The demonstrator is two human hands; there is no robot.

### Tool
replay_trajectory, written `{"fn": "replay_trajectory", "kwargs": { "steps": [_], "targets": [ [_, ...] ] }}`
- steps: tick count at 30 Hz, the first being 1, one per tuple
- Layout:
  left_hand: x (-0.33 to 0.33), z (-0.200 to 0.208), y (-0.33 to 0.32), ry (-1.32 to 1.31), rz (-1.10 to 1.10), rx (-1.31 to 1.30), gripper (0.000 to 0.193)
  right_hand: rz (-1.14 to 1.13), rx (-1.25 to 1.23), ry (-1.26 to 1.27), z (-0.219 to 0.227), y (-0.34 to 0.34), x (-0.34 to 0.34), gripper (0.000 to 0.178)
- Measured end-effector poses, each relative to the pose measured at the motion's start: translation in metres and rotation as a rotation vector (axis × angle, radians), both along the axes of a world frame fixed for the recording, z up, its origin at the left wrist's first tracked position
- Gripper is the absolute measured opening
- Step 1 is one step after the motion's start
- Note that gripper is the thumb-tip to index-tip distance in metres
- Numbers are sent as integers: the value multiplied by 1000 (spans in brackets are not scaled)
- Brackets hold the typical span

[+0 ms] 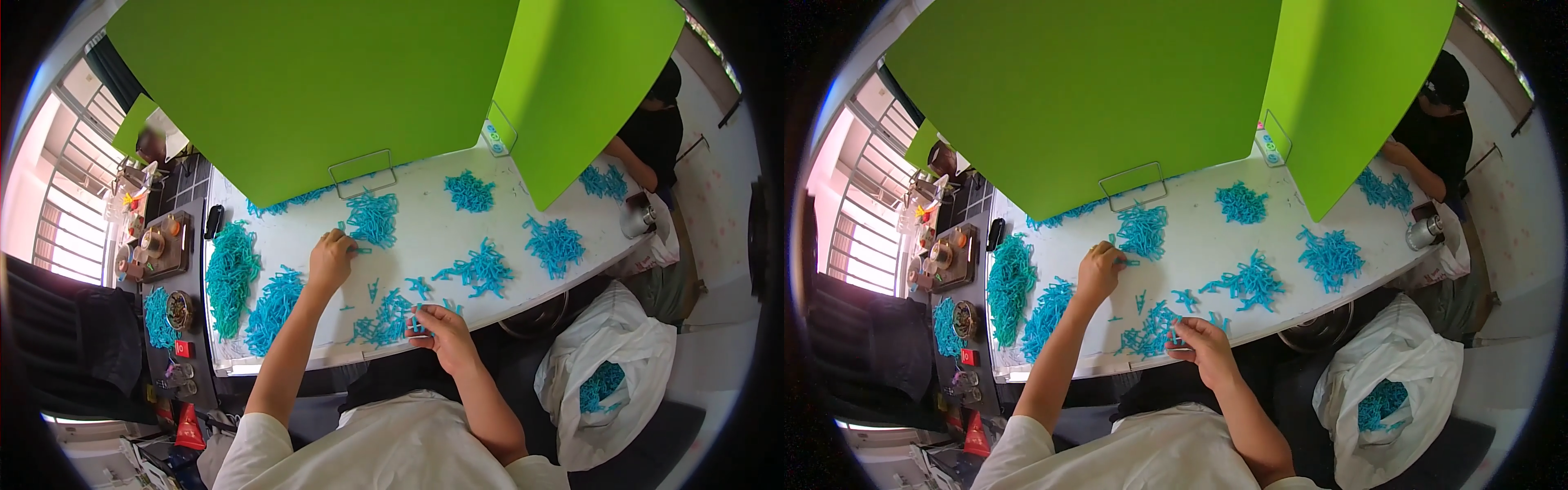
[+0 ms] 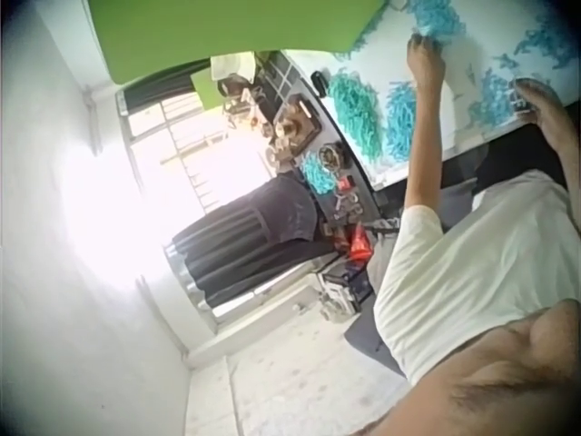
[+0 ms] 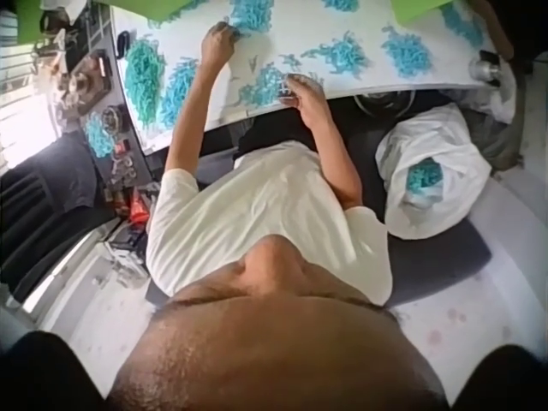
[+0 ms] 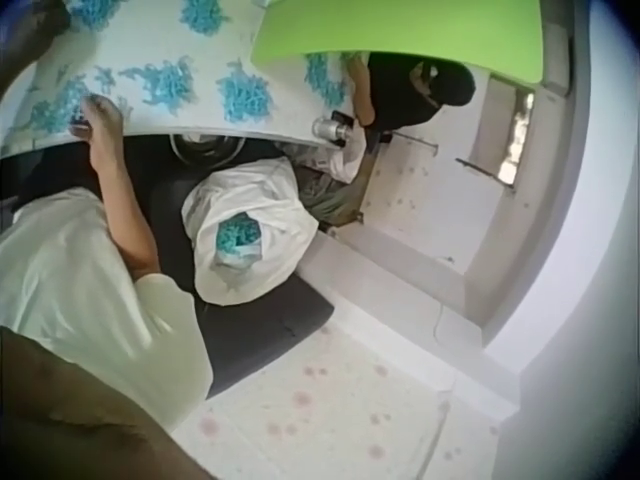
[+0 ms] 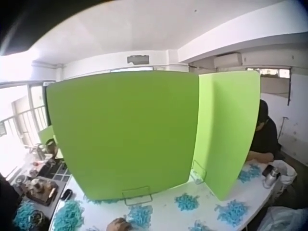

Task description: Assembling small blue plastic interlocking parts by hand at a workbench.

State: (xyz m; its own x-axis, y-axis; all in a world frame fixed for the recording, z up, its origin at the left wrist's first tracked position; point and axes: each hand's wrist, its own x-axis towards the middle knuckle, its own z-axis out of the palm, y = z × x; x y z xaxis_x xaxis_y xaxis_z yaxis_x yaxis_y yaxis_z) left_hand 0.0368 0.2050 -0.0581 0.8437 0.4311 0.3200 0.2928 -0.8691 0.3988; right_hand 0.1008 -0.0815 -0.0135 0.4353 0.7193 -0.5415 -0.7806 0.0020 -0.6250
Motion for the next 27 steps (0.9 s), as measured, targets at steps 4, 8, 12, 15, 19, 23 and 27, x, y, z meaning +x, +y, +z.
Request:
{"fn": "replay_trajectory", "kwargs": {
  "steps": [4,8,12,15,19,23,27],
  "targets": [
    [-16,-4,-17,-49,-55,2,14,20,-17,-76,0,4,-8,26],
    [-24,10,-46,-153,106,-128,12,-36,-95,-300,1,12,-12,22],
    [-40,34,-95,-159,176,-974,12,-100,-84,-429,-1,21,-13,18],
    [-42,41,-124,-345,88,-1261,15,-122,-87,-588,-8,24,-12,15],
    [-41,45,-136,-378,103,-1269,15,-182,-65,-485,6,23,-14,14],
    [-39,43,-137,-348,109,-1256,14,-184,-73,-421,13,21,-13,13],
    [-37,43,-140,-325,121,-1237,14,-202,-87,-449,11,20,-13,13]
  ]
}}
